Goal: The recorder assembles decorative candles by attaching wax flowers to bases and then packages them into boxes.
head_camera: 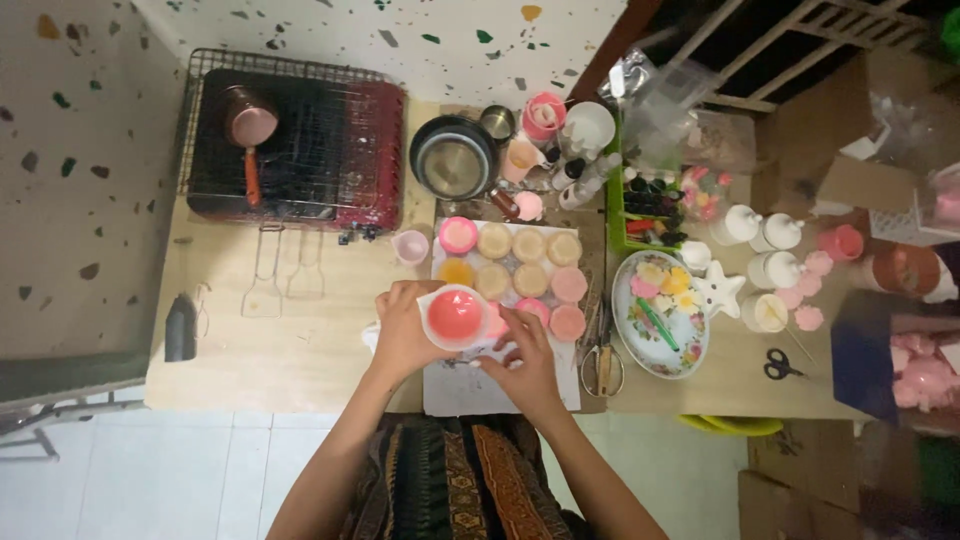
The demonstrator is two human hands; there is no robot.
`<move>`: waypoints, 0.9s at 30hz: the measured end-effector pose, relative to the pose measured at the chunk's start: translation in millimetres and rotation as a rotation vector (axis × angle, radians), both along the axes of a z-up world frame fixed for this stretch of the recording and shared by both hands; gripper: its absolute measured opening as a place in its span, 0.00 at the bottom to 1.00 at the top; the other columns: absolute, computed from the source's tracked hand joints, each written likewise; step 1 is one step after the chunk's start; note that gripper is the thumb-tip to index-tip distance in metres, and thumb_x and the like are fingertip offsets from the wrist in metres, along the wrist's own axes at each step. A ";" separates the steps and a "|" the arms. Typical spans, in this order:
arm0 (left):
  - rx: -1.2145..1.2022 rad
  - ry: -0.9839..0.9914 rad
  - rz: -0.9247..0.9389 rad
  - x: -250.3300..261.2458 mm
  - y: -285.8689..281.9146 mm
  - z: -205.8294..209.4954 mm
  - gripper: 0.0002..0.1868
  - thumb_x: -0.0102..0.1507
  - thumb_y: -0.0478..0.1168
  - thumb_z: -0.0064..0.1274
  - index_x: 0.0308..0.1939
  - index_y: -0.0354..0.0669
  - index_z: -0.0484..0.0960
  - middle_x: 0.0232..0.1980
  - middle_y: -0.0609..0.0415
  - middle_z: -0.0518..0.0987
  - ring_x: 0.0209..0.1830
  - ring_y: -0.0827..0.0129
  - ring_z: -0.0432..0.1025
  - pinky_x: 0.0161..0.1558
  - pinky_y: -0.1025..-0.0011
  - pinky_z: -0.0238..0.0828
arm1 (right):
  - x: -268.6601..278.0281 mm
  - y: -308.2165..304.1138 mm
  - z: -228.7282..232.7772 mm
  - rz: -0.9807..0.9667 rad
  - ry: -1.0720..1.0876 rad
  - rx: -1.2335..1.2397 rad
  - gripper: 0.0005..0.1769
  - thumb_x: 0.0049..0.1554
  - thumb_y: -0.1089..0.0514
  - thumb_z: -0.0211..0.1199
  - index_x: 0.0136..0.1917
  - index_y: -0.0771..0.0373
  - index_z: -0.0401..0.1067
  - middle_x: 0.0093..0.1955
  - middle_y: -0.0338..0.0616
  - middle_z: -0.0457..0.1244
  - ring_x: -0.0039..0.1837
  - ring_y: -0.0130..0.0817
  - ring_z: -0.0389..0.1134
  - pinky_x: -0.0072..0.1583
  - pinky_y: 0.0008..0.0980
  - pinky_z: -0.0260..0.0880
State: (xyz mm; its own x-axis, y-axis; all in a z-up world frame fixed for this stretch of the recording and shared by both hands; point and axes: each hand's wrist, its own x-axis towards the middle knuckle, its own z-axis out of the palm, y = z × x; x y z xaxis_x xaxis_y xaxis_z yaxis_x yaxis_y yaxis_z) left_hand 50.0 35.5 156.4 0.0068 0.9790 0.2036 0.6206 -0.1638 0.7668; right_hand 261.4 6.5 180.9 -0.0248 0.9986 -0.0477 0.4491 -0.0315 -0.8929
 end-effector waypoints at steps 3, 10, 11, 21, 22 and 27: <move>-0.024 -0.018 -0.119 11.5 0.1 5.3 0.45 0.31 0.54 0.75 0.52 0.49 0.82 0.56 0.57 0.78 0.62 0.57 0.65 0.60 0.55 0.52 | -4.3 1.7 6.4 0.159 0.027 0.122 0.44 0.39 0.66 0.76 0.68 0.65 0.67 0.65 0.46 0.58 0.49 0.29 0.68 0.39 0.25 0.73; -0.051 0.071 -0.154 24.7 -4.0 -1.4 0.44 0.31 0.51 0.74 0.51 0.48 0.82 0.56 0.57 0.78 0.61 0.59 0.66 0.59 0.55 0.53 | 4.5 -10.3 -33.8 0.011 -0.084 0.330 0.20 0.50 0.68 0.73 0.57 0.63 0.78 0.53 0.42 0.66 0.47 0.27 0.71 0.42 0.22 0.74; -0.073 0.068 -0.141 26.0 -4.0 -3.0 0.43 0.31 0.50 0.73 0.52 0.46 0.82 0.56 0.57 0.78 0.60 0.60 0.66 0.59 0.56 0.54 | 4.3 -11.3 -35.9 -0.021 -0.092 0.348 0.17 0.51 0.68 0.73 0.55 0.63 0.79 0.49 0.40 0.67 0.44 0.26 0.70 0.41 0.22 0.72; -0.103 0.176 -0.200 28.6 -3.9 -25.8 0.48 0.28 0.49 0.75 0.54 0.47 0.79 0.58 0.57 0.79 0.60 0.58 0.66 0.59 0.52 0.52 | 28.2 -26.5 -66.1 -0.170 0.134 0.273 0.18 0.51 0.74 0.68 0.55 0.65 0.81 0.43 0.40 0.66 0.42 0.25 0.65 0.41 0.23 0.64; -0.169 0.149 -0.148 24.4 -3.4 -30.9 0.50 0.29 0.49 0.75 0.56 0.47 0.79 0.56 0.54 0.79 0.60 0.56 0.66 0.59 0.52 0.54 | 34.8 -27.4 -65.3 -0.202 0.156 0.276 0.17 0.51 0.74 0.67 0.55 0.65 0.80 0.44 0.40 0.66 0.43 0.25 0.65 0.42 0.23 0.65; -0.243 0.044 0.098 -15.2 -7.6 -104.2 0.51 0.33 0.48 0.76 0.60 0.42 0.77 0.56 0.45 0.77 0.59 0.49 0.66 0.59 0.50 0.58 | 86.8 -27.6 -64.0 -0.282 0.058 0.299 0.16 0.53 0.74 0.65 0.55 0.66 0.80 0.43 0.39 0.67 0.45 0.25 0.69 0.45 0.23 0.69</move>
State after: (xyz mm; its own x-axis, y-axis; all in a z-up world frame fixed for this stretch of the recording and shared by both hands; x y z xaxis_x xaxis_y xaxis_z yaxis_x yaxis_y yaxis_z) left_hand 34.8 27.9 52.2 -0.0867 0.9956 -0.0362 0.6583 0.0845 0.7480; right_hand 348.2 -21.1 117.0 0.2577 0.9361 0.2393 0.4087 0.1188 -0.9049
